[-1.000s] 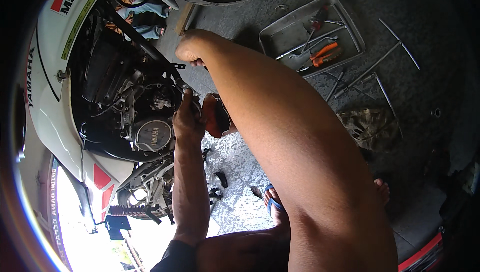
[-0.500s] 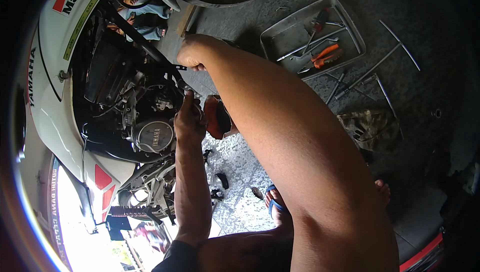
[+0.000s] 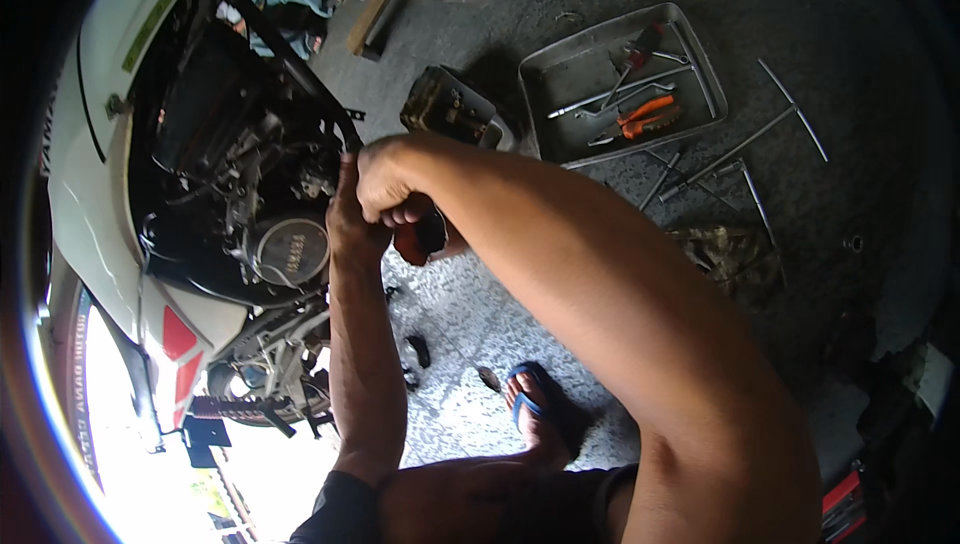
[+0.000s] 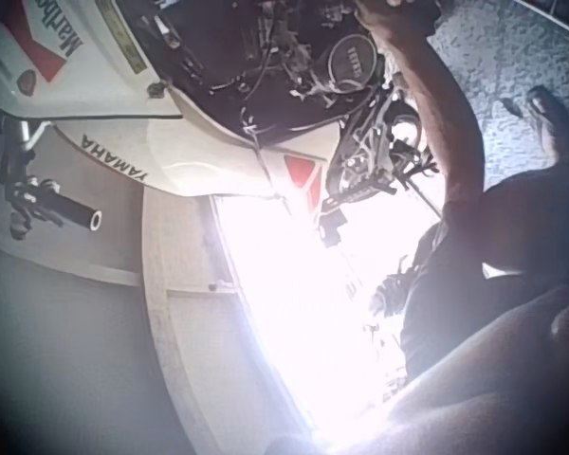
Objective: The person removes the motorcycle kickstarter lever using a wrench and an impact tool. The person then loosens and removes the engine cover bolts using a hex wrench and a pipe extension, disconnects a cable, and pulls off the engine cover.
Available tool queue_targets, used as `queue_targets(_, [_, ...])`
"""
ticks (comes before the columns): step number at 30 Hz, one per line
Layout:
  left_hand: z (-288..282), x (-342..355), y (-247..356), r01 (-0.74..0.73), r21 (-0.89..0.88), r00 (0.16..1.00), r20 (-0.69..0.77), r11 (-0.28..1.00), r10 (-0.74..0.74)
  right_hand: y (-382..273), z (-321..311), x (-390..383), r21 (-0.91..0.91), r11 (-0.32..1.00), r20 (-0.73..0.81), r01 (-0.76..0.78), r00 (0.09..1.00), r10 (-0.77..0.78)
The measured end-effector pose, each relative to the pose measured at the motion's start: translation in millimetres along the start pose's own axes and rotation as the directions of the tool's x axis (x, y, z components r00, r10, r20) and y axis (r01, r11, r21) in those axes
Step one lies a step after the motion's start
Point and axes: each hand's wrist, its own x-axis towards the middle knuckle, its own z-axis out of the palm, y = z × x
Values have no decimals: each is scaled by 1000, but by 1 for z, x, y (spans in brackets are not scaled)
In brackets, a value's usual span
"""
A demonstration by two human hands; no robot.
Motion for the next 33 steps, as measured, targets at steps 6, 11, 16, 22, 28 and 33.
queue_targets(6, [29,-22,-156,-193,509,977,16,839,215,-4,-2,-19,-50,998,-114,-47,993,41])
queue_targets(11, [81,-63,-283,-445,894,881,426,57,205,-10,8,-12,177,984,-81,-24,996,39])
queue_targets(16, [106,-47,-284,-464,885,877,465,37,-118,5,4,-17,310,948,-85,-66,992,97])
queue_targets(22, [67,-100,-248,-93,905,964,186,415,-190,-5,-9,-22,212,971,-122,-110,983,139])
queue_targets(28, [-20,-164,-221,85,914,943,-202,398,264,-22,-6,-10,151,980,-93,-132,985,147])
queue_targets(33, [-40,-164,-206,49,952,870,-190,303,455,-27,-5,-9,127,983,-91,-132,985,144])
